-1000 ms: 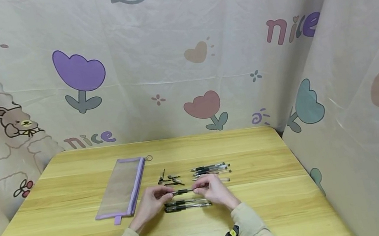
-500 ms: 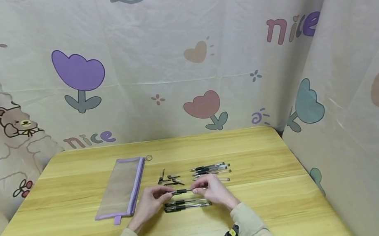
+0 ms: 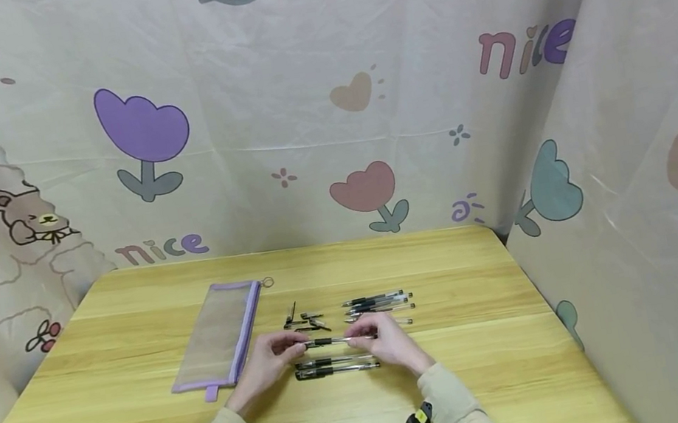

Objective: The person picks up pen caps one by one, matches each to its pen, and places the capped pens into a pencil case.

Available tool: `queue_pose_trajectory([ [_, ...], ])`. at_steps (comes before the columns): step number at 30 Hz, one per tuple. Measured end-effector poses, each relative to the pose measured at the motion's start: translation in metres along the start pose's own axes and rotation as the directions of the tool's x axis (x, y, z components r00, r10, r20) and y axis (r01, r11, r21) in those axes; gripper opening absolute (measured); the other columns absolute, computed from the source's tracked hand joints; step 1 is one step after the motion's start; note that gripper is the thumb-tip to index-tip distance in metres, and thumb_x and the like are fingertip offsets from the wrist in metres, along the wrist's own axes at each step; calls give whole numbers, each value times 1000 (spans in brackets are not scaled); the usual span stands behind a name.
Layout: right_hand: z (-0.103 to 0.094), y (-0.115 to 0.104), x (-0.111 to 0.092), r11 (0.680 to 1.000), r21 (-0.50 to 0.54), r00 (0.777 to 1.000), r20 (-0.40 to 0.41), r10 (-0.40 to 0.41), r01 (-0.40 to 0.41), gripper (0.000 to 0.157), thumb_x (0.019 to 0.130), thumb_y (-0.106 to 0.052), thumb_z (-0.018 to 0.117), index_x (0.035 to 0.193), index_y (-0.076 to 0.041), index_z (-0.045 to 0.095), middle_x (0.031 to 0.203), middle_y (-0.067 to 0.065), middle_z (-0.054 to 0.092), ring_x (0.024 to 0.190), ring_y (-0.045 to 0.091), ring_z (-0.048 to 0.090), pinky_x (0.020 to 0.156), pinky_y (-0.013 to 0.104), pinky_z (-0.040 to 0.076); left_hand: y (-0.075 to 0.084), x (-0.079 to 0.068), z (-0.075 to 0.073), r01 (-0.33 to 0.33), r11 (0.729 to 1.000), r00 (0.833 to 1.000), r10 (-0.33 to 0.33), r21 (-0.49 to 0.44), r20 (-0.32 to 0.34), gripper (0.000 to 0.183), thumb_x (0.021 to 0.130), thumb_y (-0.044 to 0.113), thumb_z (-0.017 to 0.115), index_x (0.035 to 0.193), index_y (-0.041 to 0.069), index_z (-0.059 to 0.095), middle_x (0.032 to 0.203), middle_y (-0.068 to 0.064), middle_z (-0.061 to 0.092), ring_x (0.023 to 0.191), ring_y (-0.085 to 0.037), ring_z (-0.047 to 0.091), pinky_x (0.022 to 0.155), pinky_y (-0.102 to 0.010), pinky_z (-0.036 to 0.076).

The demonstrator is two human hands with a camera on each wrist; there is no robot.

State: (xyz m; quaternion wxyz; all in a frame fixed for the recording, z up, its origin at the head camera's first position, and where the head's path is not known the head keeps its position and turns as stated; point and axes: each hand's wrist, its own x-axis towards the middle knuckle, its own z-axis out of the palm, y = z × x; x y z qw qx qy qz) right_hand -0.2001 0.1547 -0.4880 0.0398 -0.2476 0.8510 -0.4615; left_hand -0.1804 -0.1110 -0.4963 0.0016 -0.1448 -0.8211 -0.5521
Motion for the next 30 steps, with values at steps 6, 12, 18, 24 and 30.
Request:
queue_pose_trajectory([
  [6, -4, 6, -4, 999, 23, 999, 2, 39, -39, 20, 91, -15, 72, 109, -7, 75, 101, 7, 73, 86, 7, 62, 77, 21, 53, -4, 0, -3, -23, 1000, 1000, 23, -7, -2, 18, 90, 7, 72, 106, 1, 74, 106, -18, 75, 82, -9, 69, 76, -18, 55],
  [12, -9, 10, -8, 999, 23, 999, -10, 46, -45, 20, 91, -12, 72, 109, -6, 74, 103, 10, 74, 87, 7, 63, 77, 20, 53, -7, -1, -6, -46, 999, 999, 46, -2, -1, 19, 90, 6, 71, 107, -2, 73, 107, -21, 74, 85, -14, 70, 77, -18, 55],
  [18, -13, 13, -10, 999, 15, 999, 9, 51, -52, 19, 91, -6, 69, 109, -8, 75, 107, 11, 75, 91, 12, 67, 81, 20, 54, -7, -2, -6, -28, 999, 1000, 28, 16, -7, 20, 91, 5, 70, 109, -3, 72, 107, -21, 74, 88, -21, 71, 79, -19, 55],
  [24, -14, 16, -12, 997, -4, 996, 59, 71, -71, 20, 92, -4, 67, 110, -7, 74, 106, 12, 75, 95, 20, 68, 83, 21, 54, -6, -2, -2, 24, 998, 999, -22, 55, -27, 18, 90, 3, 70, 107, -2, 73, 105, -17, 75, 88, -21, 71, 80, -23, 57],
  [30, -13, 19, -12, 993, -103, 998, 22, 55, -53, 15, 90, -6, 70, 103, -9, 76, 101, 6, 76, 91, 15, 67, 83, 21, 53, -6, -2, -1, 58, 990, 998, -54, 128, -36, 13, 89, 5, 71, 102, 5, 74, 99, -9, 74, 86, -16, 65, 79, -25, 53],
])
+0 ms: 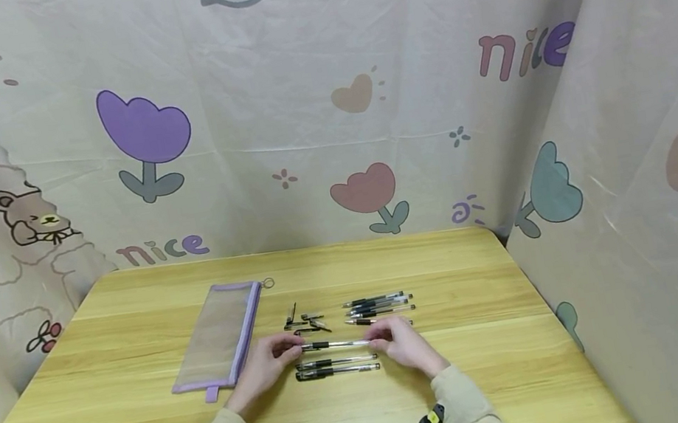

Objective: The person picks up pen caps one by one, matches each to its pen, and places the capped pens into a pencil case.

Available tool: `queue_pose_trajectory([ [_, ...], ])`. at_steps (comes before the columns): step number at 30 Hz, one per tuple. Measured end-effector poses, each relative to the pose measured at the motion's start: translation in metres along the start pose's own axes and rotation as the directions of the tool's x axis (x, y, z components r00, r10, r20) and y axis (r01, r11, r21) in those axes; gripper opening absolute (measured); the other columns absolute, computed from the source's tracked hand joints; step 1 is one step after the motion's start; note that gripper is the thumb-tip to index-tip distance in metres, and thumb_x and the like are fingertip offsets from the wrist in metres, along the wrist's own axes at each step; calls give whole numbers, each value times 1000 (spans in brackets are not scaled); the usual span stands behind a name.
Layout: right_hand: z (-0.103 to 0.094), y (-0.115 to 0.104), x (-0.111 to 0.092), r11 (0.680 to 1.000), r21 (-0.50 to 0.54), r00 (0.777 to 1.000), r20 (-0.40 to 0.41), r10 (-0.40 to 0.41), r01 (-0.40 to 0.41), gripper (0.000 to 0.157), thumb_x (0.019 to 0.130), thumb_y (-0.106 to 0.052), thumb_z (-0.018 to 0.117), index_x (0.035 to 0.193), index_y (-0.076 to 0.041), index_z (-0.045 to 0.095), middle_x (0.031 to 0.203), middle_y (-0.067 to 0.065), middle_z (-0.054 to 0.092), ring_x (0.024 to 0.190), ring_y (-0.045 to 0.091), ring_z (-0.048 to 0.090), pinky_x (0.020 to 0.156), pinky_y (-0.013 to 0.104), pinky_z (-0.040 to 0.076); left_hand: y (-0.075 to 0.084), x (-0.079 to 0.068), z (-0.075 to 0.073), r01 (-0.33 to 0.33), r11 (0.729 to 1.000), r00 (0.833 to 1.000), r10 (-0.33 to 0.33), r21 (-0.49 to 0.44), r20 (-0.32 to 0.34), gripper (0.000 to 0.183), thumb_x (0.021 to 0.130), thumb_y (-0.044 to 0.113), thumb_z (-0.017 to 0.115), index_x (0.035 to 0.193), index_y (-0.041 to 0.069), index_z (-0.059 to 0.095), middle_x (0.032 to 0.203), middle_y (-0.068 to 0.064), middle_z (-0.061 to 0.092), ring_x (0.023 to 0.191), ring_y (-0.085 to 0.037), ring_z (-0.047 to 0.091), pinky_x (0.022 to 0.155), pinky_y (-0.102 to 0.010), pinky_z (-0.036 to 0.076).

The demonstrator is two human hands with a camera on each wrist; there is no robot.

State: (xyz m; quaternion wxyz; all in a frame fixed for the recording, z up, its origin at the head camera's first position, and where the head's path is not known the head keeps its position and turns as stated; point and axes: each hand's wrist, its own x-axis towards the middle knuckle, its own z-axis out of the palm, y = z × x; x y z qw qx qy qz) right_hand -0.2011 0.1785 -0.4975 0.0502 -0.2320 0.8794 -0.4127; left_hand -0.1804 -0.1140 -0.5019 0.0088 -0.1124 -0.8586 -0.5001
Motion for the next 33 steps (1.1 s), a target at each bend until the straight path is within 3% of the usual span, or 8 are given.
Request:
queue_pose_trajectory([
  [7, 1, 1, 2, 998, -64, 1000, -1, -15, 15, 9, 87, -4, 73, 95, -6, 76, 91, 5, 75, 78, 5, 60, 72, 18, 50, 1, -1, 1, 12, 998, 1000, -13, 56, 10, 11, 87, 5, 73, 98, 7, 75, 95, -6, 70, 83, -12, 57, 74, -23, 47],
  [19, -1, 1, 3, 998, -64, 999, 34, 10, -8, 6, 86, -2, 73, 90, -6, 75, 85, 3, 72, 73, 1, 56, 68, 18, 49, 1, -1, 2, -3, 997, 999, -1, 73, 54, 11, 86, 0, 73, 96, 2, 73, 88, -6, 69, 78, -12, 58, 69, -20, 48],
  [33, -1, 1, 4, 998, -56, 999, 36, 19, -17, 7, 84, -1, 74, 89, -6, 75, 86, 3, 72, 72, 1, 56, 67, 18, 49, 3, 0, 1, 13, 993, 998, -19, 117, 55, 7, 88, 2, 71, 92, 6, 75, 88, -4, 71, 77, -12, 57, 69, -24, 47],
])
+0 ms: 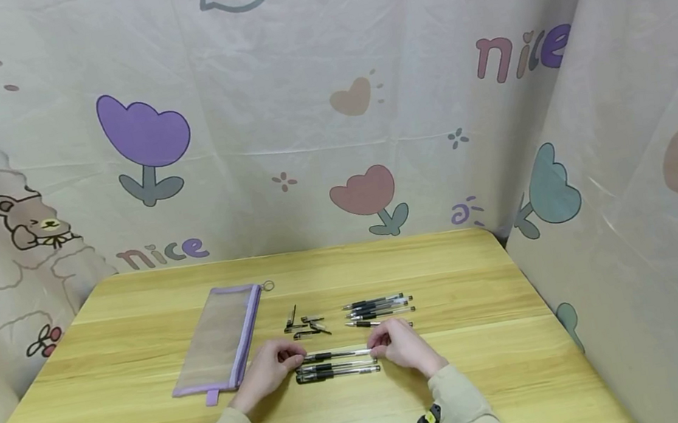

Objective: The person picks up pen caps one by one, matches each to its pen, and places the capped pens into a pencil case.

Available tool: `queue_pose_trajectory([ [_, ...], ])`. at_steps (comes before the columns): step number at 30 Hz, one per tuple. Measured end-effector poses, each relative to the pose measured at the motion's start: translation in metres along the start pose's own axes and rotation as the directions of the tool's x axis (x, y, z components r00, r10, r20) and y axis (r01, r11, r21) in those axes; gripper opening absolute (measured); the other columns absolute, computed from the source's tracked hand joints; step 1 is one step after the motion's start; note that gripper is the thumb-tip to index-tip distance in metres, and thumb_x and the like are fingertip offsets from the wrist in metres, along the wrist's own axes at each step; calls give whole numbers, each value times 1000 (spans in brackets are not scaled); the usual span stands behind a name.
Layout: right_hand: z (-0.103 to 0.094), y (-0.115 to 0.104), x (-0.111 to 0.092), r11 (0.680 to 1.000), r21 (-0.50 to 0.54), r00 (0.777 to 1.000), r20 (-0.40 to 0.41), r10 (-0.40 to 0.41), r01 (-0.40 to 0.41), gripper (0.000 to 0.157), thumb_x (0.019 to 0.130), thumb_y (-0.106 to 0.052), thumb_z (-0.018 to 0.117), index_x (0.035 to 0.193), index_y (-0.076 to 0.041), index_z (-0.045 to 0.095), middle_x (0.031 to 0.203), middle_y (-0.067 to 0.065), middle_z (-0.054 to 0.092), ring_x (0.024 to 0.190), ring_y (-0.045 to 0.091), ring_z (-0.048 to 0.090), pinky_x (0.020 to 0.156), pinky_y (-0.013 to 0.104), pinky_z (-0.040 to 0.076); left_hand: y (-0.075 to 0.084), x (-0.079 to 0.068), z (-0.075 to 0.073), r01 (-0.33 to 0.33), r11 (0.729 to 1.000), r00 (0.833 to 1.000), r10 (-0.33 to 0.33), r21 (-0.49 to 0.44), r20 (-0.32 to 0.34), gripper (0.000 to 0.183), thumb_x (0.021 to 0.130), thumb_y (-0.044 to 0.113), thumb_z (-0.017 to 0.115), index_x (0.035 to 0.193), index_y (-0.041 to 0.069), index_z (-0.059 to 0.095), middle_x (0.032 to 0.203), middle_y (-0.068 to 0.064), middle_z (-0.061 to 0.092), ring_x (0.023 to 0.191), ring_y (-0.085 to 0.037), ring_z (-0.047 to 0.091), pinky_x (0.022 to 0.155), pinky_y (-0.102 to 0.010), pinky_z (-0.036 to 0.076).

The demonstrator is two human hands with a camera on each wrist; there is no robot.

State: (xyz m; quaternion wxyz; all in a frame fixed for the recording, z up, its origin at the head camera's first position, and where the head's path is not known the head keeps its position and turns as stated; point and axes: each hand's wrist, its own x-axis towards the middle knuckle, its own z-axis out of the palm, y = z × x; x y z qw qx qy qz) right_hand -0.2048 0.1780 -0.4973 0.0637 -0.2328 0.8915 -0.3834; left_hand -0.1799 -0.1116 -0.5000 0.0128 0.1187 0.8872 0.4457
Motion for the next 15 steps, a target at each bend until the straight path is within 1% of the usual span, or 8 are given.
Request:
queue_pose_trajectory([
  [6, 0, -2, 0, 1000, 15, 1000, 8, 17, -17, 8, 84, 0, 74, 90, -4, 75, 86, 4, 72, 73, 4, 57, 67, 18, 49, 1, -1, 0, -7, 1000, 1000, 7, -2, 6, 7, 89, 0, 70, 92, 4, 75, 87, -5, 72, 77, -12, 58, 68, -23, 47],
  [15, 0, -1, -2, 1000, 15, 1000, 4, 6, -6, 8, 83, 1, 75, 91, -4, 74, 85, 6, 72, 73, 4, 57, 66, 18, 49, 0, -1, 0, -11, 1000, 1000, 11, -3, 6, 8, 90, 2, 70, 96, 3, 75, 89, -5, 72, 79, -12, 59, 70, -24, 48],
])
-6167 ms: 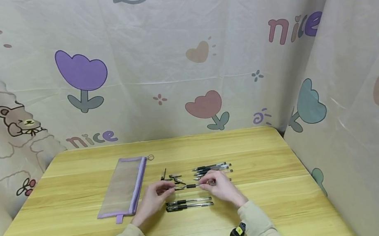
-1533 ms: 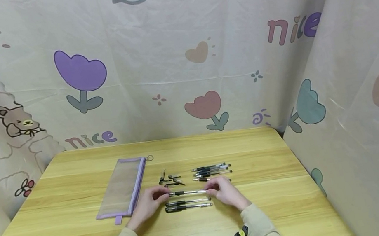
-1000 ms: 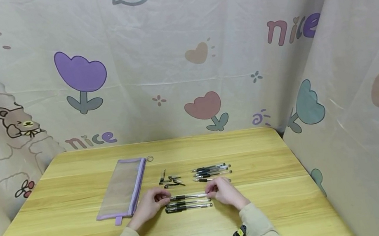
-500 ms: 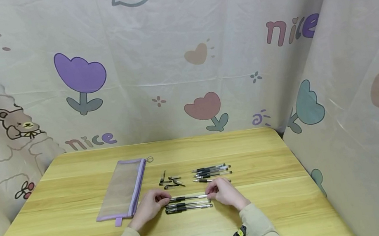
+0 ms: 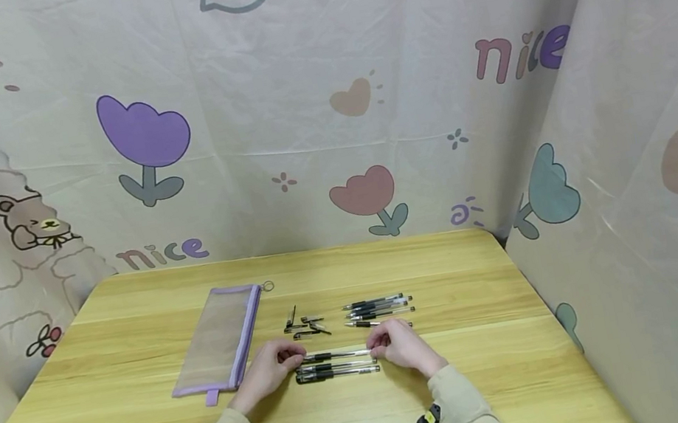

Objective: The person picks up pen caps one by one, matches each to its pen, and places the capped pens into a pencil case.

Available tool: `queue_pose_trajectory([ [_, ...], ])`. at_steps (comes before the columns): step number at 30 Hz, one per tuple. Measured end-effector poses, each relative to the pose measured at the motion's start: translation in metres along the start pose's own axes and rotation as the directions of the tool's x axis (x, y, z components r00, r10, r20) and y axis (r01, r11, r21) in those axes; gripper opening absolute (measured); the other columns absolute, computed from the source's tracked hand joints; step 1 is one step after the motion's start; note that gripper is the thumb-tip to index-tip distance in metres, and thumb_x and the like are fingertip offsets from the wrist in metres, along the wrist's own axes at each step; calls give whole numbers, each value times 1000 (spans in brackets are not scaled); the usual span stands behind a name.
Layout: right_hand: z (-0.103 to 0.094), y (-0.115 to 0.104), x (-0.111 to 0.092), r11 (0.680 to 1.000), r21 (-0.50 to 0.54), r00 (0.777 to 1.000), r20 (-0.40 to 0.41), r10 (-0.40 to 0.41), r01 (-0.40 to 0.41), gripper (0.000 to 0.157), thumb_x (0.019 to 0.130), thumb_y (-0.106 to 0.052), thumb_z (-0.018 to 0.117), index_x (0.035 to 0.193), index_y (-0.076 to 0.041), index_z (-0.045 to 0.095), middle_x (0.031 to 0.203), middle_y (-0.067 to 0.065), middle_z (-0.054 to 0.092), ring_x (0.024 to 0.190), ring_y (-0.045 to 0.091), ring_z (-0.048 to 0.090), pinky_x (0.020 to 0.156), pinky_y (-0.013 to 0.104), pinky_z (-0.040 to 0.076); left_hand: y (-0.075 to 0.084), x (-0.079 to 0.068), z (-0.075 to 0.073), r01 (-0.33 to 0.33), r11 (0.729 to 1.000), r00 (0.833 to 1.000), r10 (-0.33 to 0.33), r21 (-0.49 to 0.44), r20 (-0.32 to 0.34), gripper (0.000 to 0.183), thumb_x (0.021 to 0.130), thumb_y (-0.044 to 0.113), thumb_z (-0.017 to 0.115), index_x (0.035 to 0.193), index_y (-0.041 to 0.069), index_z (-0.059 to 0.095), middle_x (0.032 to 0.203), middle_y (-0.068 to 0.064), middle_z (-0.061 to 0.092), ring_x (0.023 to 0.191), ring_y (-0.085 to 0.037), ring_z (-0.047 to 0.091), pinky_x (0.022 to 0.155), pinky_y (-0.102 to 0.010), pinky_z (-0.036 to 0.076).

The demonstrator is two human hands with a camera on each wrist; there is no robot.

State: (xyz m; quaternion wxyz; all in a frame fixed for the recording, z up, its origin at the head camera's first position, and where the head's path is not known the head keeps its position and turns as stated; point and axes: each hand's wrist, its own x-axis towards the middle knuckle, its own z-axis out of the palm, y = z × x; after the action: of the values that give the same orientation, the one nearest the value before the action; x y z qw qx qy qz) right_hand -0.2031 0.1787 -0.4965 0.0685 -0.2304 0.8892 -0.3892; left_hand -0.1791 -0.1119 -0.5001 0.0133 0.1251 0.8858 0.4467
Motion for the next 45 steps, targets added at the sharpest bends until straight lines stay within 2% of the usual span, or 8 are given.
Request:
queue_pose_trajectory([
  [11, -1, 3, 1, 1000, -15, 1000, 15, 10, -10, 12, 84, -3, 75, 95, -5, 74, 88, 3, 71, 75, 3, 57, 68, 17, 49, -1, 0, 0, -16, 1000, 1000, 16, 6, -5, 8, 91, 3, 70, 97, 3, 75, 90, -6, 72, 79, -13, 60, 69, -22, 48],
  [16, -1, 4, 0, 1000, 17, 1000, 12, 24, -24, 14, 85, -4, 75, 98, -4, 74, 91, 5, 72, 77, 5, 58, 69, 17, 50, -1, 0, 0, -26, 1000, 1000, 26, 7, -6, 8, 90, 4, 71, 97, 2, 75, 90, -6, 72, 79, -13, 60, 69, -21, 48],
  [31, 1, 4, -4, 998, 59, 998, -55, 28, -24, 16, 92, -11, 70, 105, -6, 75, 101, 8, 74, 85, 5, 62, 75, 19, 52, -1, 0, -2, -25, 1000, 1000, 25, 4, -1, 8, 90, 4, 72, 97, 3, 75, 90, -6, 72, 79, -12, 60, 69, -21, 48],
  [38, -1, 4, -5, 988, 152, 984, -170, 56, -30, 20, 91, -6, 70, 109, 1, 72, 97, 12, 72, 79, 6, 59, 70, 19, 52, -1, 0, -1, -28, 1000, 1000, 28, 3, -7, 8, 89, 4, 72, 96, 2, 75, 90, -6, 72, 78, -13, 60, 69, -21, 48],
  [45, -5, 11, -2, 979, 197, 931, -345, 120, -54, 20, 85, 1, 74, 105, 2, 72, 88, 10, 67, 75, 5, 55, 67, 17, 48, -1, 0, 0, -22, 1000, 1000, 22, -6, -8, 9, 89, 4, 72, 97, 3, 75, 90, -6, 72, 78, -12, 59, 69, -21, 49],
])
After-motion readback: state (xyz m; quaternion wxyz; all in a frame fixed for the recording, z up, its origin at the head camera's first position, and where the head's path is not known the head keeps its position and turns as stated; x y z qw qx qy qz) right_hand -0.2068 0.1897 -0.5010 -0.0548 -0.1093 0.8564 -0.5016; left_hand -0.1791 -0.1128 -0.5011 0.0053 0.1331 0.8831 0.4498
